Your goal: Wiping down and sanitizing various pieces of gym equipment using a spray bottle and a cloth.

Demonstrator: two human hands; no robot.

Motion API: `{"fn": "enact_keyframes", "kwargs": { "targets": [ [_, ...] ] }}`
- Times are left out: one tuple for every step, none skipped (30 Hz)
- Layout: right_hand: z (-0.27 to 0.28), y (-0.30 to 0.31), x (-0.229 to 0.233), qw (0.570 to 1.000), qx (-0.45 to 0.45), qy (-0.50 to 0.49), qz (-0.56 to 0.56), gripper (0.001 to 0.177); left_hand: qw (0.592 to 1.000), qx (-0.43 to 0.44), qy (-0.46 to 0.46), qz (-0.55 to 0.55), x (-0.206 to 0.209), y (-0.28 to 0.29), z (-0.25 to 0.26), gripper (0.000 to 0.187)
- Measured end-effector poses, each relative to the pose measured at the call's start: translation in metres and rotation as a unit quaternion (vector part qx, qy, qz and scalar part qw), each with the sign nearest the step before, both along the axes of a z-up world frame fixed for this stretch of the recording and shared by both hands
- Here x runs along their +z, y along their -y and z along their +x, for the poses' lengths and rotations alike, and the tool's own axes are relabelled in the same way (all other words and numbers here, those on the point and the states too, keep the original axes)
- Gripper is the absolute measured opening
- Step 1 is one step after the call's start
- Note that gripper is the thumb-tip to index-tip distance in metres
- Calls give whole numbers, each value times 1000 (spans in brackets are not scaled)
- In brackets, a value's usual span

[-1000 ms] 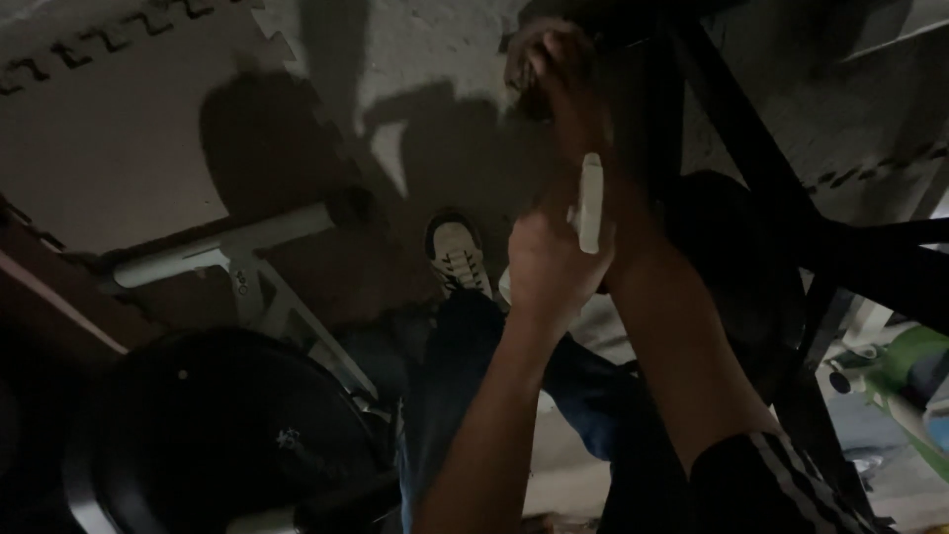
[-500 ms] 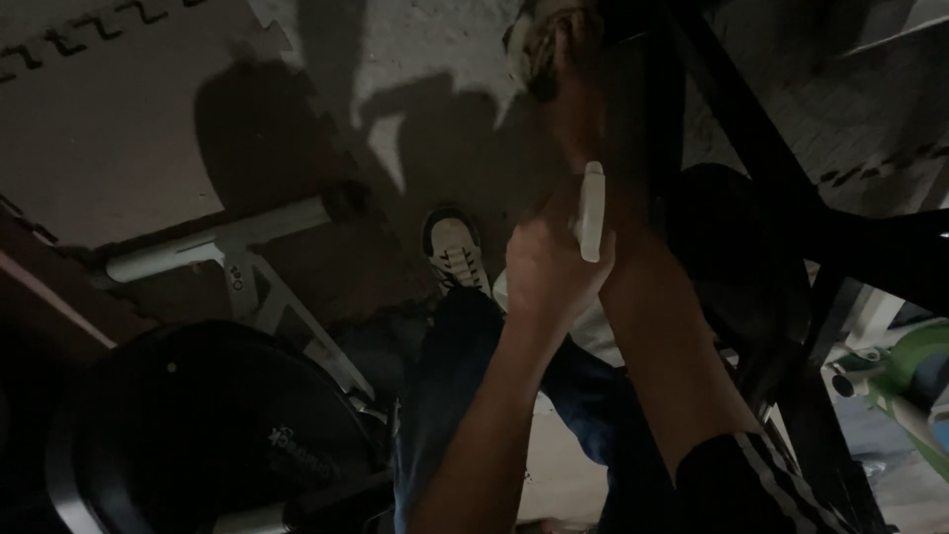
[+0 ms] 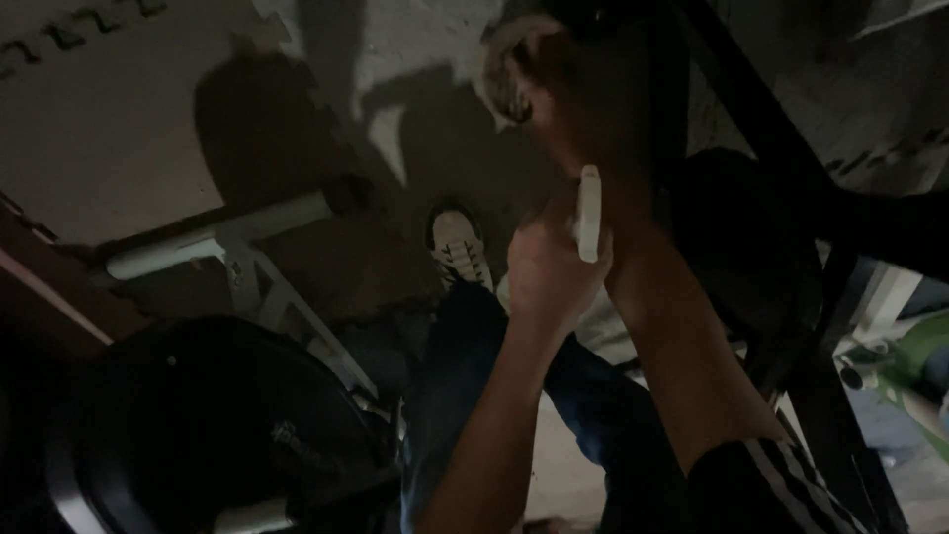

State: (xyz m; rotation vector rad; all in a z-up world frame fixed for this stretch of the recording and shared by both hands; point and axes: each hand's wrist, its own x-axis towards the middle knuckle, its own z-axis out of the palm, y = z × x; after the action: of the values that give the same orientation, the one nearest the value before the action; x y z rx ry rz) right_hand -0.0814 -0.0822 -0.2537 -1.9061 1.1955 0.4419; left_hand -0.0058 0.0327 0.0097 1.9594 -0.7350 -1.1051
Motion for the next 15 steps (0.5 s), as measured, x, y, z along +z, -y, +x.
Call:
{"fn": "enact_keyframes", "kwargs": {
  "targets": [
    [-3,-5,7,1000,-2,-2,3,68,1000,-2,-2,3,-2,-5,-2,39],
    [-9,-12,14,999,10,35,24,71,998,0,-42,38,-3,-11,-6,28],
    [-15,-19,22,996,21,73,46,74,994,1,-82,74,-4,-18,-10,21],
    [-23,-25,35,996,18,68,48,74,993,-1,-87,76,-6,-22,-11,21],
    [-30,-30,49,997,21,58,50,73,988,-15,-102,113,-7,-27,-13,22],
    [-36,-30,63,997,25,49,50,72,982,-28,-116,147,-9,-28,-15,23],
    [-43,-32,81,997,23,45,49,72,981,-30,-120,146,-11,-29,-18,23],
    [-52,-35,100,996,-20,53,75,70,969,-49,-139,197,-12,-31,-22,25],
    [-59,-38,121,991,-63,61,101,68,953,-68,-158,248,-12,-33,-26,27],
    [-75,-43,136,991,-64,56,100,68,953,-71,-162,247,-15,-40,-36,27],
    [-90,-49,152,994,-43,94,43,66,988,-41,-79,128,-18,-46,-46,34],
    [-103,-53,166,991,-19,134,-14,65,1000,-10,6,3,-22,-51,-55,46],
    [-106,-52,186,991,-18,132,-16,65,1000,-10,4,1,-15,-48,-58,46],
    [-110,-51,207,990,52,94,-93,63,998,-29,-38,37,-8,-47,-62,48],
    [-113,-51,228,976,123,56,-169,61,993,-49,-79,73,0,-45,-65,51]
  ]
}}
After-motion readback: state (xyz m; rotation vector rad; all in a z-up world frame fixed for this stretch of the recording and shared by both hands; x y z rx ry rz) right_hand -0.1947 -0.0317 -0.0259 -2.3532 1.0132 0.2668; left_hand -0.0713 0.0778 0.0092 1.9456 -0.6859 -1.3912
